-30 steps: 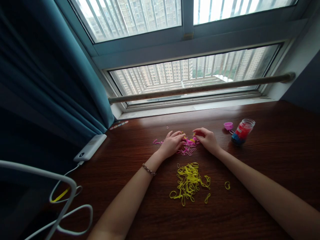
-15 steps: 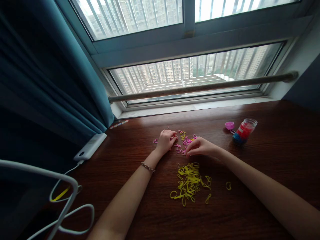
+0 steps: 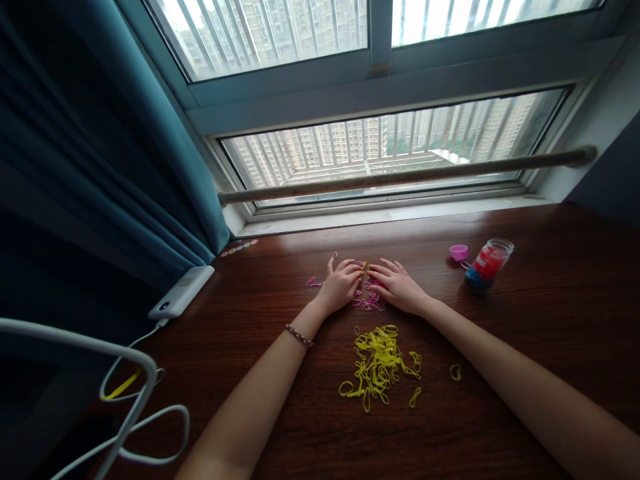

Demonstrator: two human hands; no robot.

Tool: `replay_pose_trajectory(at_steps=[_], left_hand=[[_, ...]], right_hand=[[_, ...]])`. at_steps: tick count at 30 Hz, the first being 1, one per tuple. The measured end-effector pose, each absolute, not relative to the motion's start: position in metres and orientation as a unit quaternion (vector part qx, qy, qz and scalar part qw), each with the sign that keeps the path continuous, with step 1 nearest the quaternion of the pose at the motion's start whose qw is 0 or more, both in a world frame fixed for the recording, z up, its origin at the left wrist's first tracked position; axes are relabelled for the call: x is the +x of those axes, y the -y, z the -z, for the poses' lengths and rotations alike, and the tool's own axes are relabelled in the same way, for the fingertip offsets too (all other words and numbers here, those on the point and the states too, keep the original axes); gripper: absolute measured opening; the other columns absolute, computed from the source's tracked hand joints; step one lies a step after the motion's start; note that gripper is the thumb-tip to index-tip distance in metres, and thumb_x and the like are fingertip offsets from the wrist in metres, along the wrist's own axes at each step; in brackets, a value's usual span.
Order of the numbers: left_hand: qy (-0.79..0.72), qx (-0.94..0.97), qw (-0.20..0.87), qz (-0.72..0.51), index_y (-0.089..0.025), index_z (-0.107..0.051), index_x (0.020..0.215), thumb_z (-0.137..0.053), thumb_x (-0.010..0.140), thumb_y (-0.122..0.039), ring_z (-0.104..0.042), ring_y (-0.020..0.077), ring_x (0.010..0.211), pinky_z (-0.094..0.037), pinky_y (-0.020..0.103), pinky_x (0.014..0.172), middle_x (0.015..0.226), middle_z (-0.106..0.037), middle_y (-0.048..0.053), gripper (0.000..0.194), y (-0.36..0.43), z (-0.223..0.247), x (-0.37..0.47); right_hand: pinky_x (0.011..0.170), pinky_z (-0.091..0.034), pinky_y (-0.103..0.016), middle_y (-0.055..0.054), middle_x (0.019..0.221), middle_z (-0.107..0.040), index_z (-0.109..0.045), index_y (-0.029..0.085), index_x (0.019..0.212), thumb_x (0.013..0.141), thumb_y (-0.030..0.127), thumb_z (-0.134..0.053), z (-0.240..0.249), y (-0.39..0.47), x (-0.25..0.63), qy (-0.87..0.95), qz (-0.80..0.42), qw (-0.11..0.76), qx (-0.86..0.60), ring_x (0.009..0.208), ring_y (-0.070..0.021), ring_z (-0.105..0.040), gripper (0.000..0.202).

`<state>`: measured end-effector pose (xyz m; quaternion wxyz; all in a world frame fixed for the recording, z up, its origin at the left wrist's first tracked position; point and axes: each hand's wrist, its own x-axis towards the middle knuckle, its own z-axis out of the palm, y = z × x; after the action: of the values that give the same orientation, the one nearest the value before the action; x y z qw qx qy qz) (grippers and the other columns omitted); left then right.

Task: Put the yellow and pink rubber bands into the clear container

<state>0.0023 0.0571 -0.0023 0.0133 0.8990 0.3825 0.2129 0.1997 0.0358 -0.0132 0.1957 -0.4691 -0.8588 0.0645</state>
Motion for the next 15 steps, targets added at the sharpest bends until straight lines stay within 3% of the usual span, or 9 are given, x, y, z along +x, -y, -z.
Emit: replay_pose_trajectory(at_steps=[6, 11, 15], left_hand=[[-0.390, 0.894, 0.013, -0.219, -0.023, -0.061, 0.091, -0.044, 0.085, -0.022, -0.044, 0.0192, 0.114, -0.006, 0.051, 0.106, 0.104, -0.062, 0.003, 0.019, -0.0577, 0.0015, 0.0014], [-0.388, 0.895, 0.013, -0.218, -0.025, -0.058, 0.100, -0.044, 0.085, -0.021, -0.035, 0.0208, 0.123, -0.005, 0.052, 0.105, 0.119, -0.056, 0.002, 0.021, -0.0572, 0.0040, 0.0009], [-0.366, 0.905, 0.028, -0.214, -0.025, -0.055, 0.108, -0.040, 0.086, -0.020, -0.034, 0.0192, 0.125, 0.001, 0.052, 0.106, 0.120, -0.056, 0.002, 0.026, -0.0584, 0.0044, 0.0009]], right_hand=[[0.103, -0.022, -0.048, -0.005, 0.123, -0.053, -0.053, 0.024, 0.118, 0.088, 0.041, -0.037, 0.0145, -0.0371, 0.2021, 0.860, -0.081, 0.230, -0.448, 0.122, -0.0240, -0.035, 0.038], [0.099, -0.031, -0.044, -0.008, 0.118, -0.056, -0.055, 0.019, 0.115, 0.089, 0.034, -0.038, 0.0198, -0.0413, 0.2041, 0.850, -0.092, 0.291, -0.429, 0.118, -0.0227, -0.041, 0.035], [0.098, -0.032, -0.045, -0.005, 0.119, -0.057, -0.056, 0.023, 0.115, 0.088, 0.033, -0.039, 0.0197, -0.0396, 0.2052, 0.856, -0.096, 0.302, -0.408, 0.118, -0.0236, -0.039, 0.033]])
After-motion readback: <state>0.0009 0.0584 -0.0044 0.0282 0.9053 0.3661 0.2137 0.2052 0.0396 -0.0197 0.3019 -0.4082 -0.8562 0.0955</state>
